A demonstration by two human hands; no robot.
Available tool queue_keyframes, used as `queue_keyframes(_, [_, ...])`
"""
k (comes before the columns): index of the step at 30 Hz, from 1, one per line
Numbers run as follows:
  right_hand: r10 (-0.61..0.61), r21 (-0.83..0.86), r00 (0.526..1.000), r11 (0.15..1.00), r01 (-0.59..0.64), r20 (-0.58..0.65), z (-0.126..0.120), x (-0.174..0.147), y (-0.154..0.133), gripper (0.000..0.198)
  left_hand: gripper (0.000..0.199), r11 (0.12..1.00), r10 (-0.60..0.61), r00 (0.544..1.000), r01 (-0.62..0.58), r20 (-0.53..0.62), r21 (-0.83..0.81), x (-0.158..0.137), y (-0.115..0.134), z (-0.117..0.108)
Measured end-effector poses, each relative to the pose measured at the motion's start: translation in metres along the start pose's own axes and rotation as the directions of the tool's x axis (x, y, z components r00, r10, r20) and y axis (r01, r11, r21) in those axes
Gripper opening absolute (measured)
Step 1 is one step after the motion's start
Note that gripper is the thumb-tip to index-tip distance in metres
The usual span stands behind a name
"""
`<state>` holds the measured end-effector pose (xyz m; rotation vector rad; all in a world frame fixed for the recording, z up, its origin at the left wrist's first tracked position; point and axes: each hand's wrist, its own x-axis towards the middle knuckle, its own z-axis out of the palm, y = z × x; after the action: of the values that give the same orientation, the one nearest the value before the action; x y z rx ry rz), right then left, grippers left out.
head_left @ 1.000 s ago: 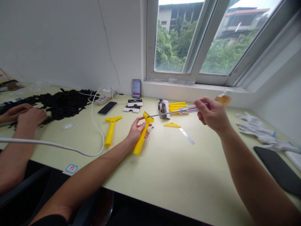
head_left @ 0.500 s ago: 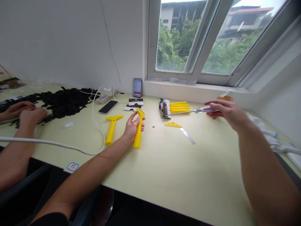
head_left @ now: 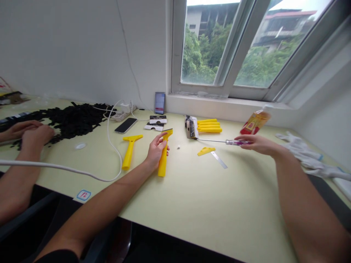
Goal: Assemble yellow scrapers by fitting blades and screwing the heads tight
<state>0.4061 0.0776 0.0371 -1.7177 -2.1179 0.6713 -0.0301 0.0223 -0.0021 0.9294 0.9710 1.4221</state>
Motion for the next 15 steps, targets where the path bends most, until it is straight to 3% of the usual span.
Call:
queue_keyframes(3, [0.028,-0.054,1.000,0.998,-0.029,-0.011,0.005,0.005,0.016,0.041,0.044,0.998,0.048,0.998,-0.047,-0.027,0.038,0.001,-0.005,0.000])
queue_keyframes(6, [0.061,-0.113,0.995,0.991,-0.069,-0.074,0.011,0.009,0.005,0.040,0.040,0.994,0.092,0.995,-0.090,-0.038,0.059,0.001,-0.008,0.000])
queue_keyframes(9, [0.015,-0.023,0.984,1.000,-0.019,-0.178,0.021,0.009,-0.045,0.044,0.038,0.984,0.112,0.993,-0.114,0.023,0.136,-0.001,-0.007,0.002])
queue_keyframes(12, [-0.083,0.332,0.992,0.937,0.109,-0.091,0.039,0.002,-0.118,0.057,0.035,0.947,0.139,0.976,-0.181,0.167,0.264,-0.007,0.000,0.009])
queue_keyframes(15, [-0.194,0.507,0.980,0.850,0.143,0.048,0.058,-0.008,-0.173,0.064,0.021,0.862,0.220,0.922,-0.336,0.317,0.380,-0.015,0.005,0.020])
